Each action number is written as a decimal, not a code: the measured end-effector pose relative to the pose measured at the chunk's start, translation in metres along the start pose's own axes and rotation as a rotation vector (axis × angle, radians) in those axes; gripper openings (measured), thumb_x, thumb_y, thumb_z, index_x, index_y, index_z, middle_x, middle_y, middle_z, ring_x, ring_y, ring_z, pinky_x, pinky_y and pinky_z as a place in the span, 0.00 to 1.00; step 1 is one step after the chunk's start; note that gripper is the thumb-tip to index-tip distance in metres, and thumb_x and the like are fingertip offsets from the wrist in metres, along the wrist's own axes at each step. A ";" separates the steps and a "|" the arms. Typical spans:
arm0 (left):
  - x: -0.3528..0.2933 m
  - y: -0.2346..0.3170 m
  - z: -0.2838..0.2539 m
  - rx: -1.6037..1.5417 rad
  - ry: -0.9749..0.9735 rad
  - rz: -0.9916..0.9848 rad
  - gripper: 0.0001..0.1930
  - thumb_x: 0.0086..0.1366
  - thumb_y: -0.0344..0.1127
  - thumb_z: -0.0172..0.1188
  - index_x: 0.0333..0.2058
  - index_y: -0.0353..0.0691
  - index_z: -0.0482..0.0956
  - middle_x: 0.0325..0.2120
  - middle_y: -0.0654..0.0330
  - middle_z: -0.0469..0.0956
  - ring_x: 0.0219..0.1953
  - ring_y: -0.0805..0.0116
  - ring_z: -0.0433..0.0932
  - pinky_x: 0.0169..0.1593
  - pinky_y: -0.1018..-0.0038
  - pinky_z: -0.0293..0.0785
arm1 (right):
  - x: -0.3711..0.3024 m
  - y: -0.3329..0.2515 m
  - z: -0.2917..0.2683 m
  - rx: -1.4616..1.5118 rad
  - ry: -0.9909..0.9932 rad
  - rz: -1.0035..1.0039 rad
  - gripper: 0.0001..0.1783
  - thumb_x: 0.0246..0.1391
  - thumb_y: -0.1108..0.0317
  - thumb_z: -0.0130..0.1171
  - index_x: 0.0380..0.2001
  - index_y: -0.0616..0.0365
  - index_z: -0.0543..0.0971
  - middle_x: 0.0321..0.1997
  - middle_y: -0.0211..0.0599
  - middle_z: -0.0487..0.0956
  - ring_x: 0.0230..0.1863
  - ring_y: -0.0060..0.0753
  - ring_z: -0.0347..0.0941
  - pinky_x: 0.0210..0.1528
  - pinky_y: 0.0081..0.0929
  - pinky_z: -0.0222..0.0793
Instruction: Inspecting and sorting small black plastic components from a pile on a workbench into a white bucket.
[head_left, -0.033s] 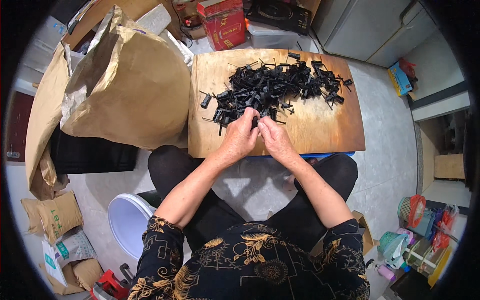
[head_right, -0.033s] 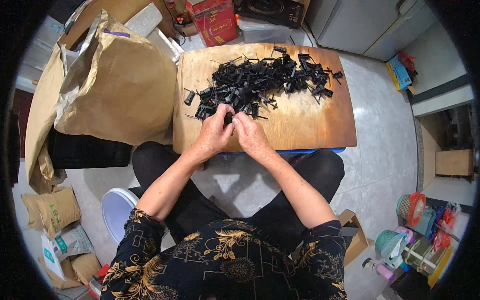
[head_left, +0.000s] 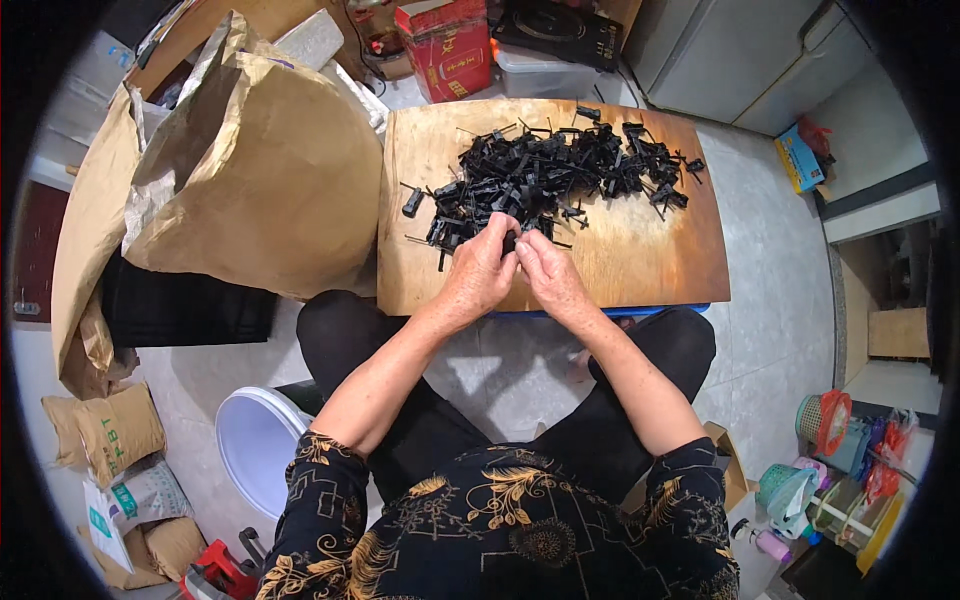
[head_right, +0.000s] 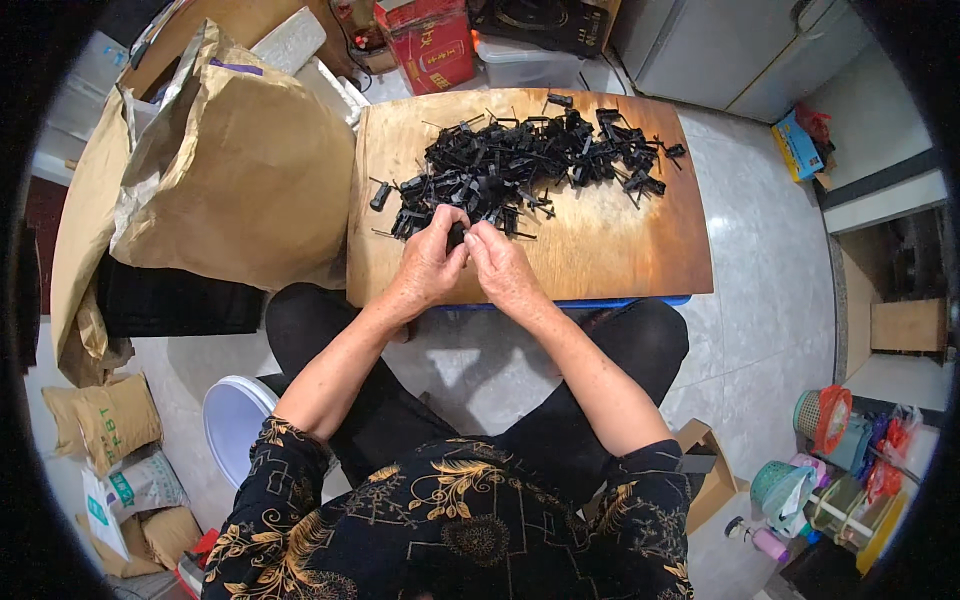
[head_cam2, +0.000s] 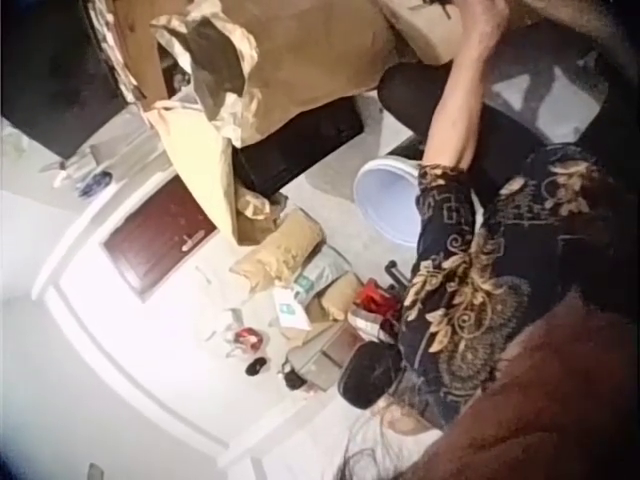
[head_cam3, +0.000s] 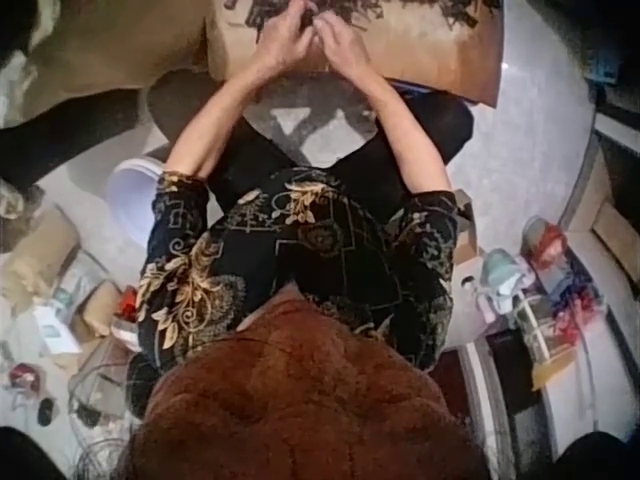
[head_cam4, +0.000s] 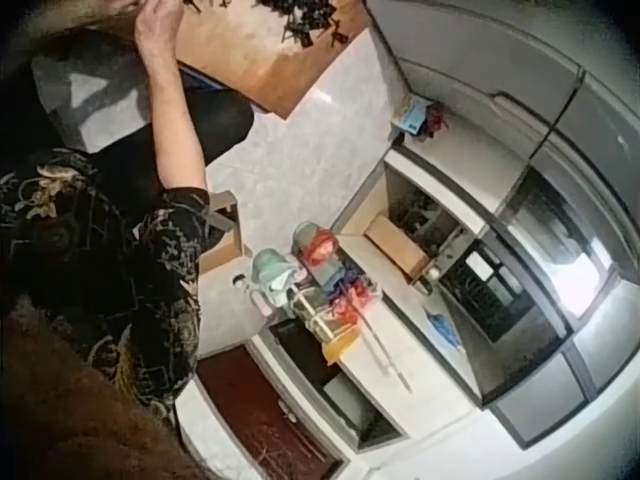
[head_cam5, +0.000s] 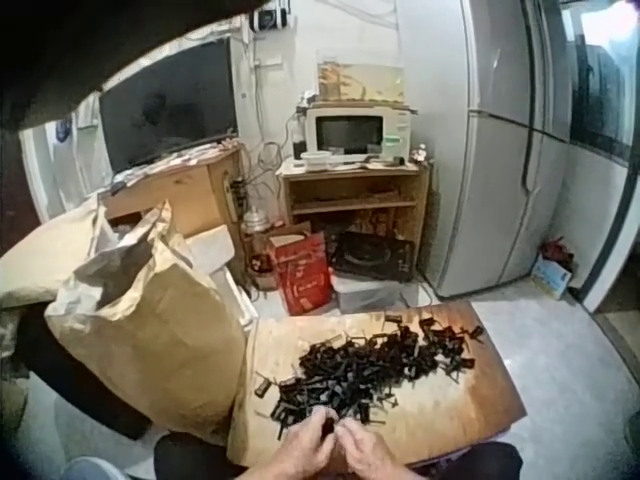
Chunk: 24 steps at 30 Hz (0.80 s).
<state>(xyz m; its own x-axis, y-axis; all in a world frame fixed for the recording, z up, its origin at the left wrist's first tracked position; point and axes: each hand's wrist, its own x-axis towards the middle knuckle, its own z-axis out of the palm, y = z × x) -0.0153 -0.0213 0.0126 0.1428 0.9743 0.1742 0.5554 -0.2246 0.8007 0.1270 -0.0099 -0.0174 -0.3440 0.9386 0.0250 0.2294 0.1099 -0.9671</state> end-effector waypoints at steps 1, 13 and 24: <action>0.001 0.003 -0.002 -0.046 0.023 -0.004 0.14 0.54 0.26 0.54 0.39 0.39 0.63 0.26 0.45 0.73 0.32 0.45 0.75 0.33 0.60 0.70 | 0.001 -0.007 -0.001 0.001 -0.002 -0.007 0.11 0.60 0.64 0.45 0.34 0.61 0.71 0.24 0.39 0.73 0.25 0.34 0.69 0.29 0.30 0.65; 0.000 0.000 -0.025 -1.371 -0.179 -0.413 0.19 0.63 0.30 0.50 0.53 0.42 0.62 0.29 0.61 0.74 0.25 0.75 0.74 0.26 0.84 0.70 | -0.009 -0.027 -0.020 0.563 -0.032 0.165 0.08 0.57 0.62 0.52 0.36 0.55 0.72 0.26 0.27 0.75 0.14 0.11 0.62 0.14 0.07 0.53; -0.009 0.010 -0.026 -1.404 -0.655 -0.338 0.22 0.62 0.35 0.55 0.54 0.42 0.63 0.28 0.60 0.70 0.22 0.74 0.70 0.22 0.84 0.64 | -0.015 -0.025 -0.036 0.722 -0.354 0.238 0.19 0.54 0.62 0.57 0.49 0.53 0.71 0.26 0.21 0.74 0.15 0.07 0.58 0.14 0.08 0.45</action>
<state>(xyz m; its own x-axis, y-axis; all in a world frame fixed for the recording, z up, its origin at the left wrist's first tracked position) -0.0323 -0.0319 0.0333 0.6947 0.7144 -0.0839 -0.4808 0.5479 0.6846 0.1591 -0.0146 0.0153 -0.6536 0.7386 -0.1649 -0.2659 -0.4281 -0.8637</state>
